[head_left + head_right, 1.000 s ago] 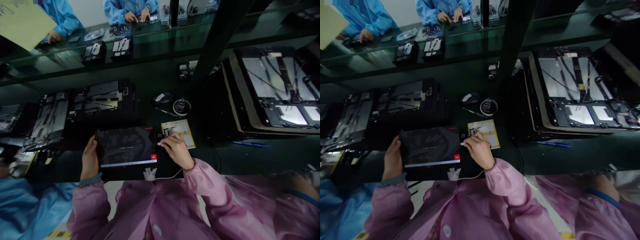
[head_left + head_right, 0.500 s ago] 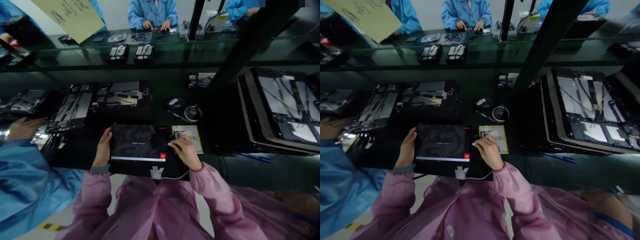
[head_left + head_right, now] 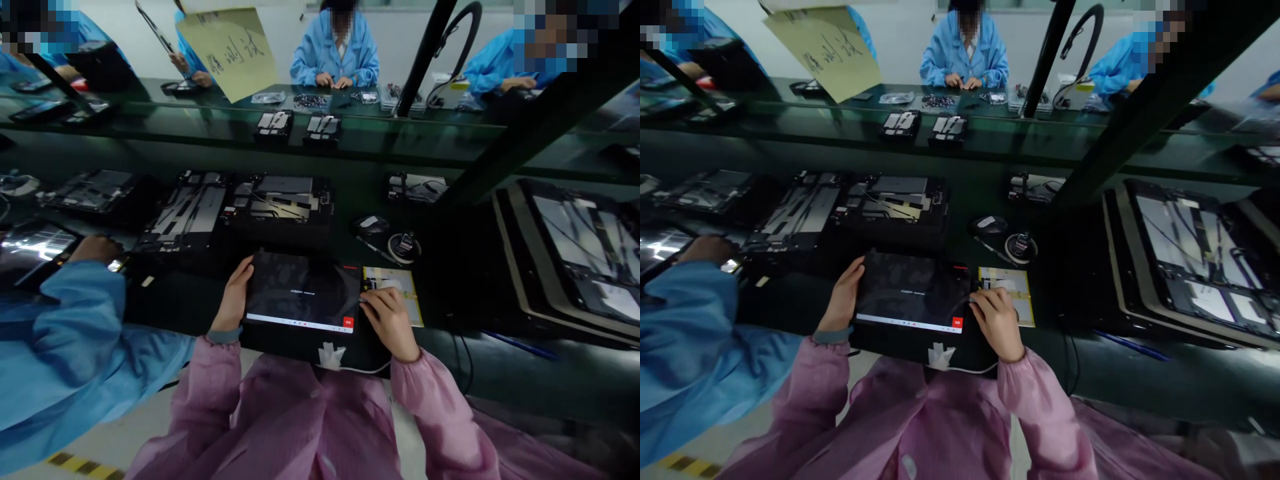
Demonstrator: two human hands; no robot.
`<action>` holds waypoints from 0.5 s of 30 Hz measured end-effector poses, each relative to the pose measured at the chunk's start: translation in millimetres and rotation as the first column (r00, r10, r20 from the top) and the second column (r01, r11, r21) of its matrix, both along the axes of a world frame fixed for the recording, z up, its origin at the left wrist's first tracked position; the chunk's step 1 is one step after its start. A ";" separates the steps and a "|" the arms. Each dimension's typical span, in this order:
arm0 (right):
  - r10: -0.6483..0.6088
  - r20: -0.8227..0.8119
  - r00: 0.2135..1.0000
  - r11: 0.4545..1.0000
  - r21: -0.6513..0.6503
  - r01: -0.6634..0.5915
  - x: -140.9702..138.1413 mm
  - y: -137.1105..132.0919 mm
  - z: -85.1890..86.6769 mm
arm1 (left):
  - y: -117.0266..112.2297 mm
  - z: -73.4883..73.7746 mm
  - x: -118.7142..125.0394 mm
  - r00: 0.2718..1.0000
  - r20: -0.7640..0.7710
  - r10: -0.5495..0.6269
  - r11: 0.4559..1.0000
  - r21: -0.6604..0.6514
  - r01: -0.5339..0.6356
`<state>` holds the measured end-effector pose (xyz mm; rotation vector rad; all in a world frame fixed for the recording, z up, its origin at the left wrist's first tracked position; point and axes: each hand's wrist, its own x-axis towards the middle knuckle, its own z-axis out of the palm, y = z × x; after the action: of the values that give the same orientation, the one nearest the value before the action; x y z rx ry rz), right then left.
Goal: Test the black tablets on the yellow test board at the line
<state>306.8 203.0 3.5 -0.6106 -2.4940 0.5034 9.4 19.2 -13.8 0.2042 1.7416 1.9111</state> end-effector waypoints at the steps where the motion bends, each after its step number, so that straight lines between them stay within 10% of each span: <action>1: -0.001 -0.003 1.000 1.000 0.005 0.001 0.1 0.2 -0.2 | 0.0 -0.4 -0.4 1.000 -0.002 -0.006 1.000 0.003 0.006; 15: 0.041 0.005 0.999 0.998 0.050 -0.042 -6.3 5.1 4.9 | 2.3 7.2 2.0 0.999 0.037 -0.023 0.999 0.046 0.021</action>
<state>300.6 208.1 8.4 -0.5420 -2.5193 0.4542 11.4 21.5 -6.6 0.2029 1.6660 1.9280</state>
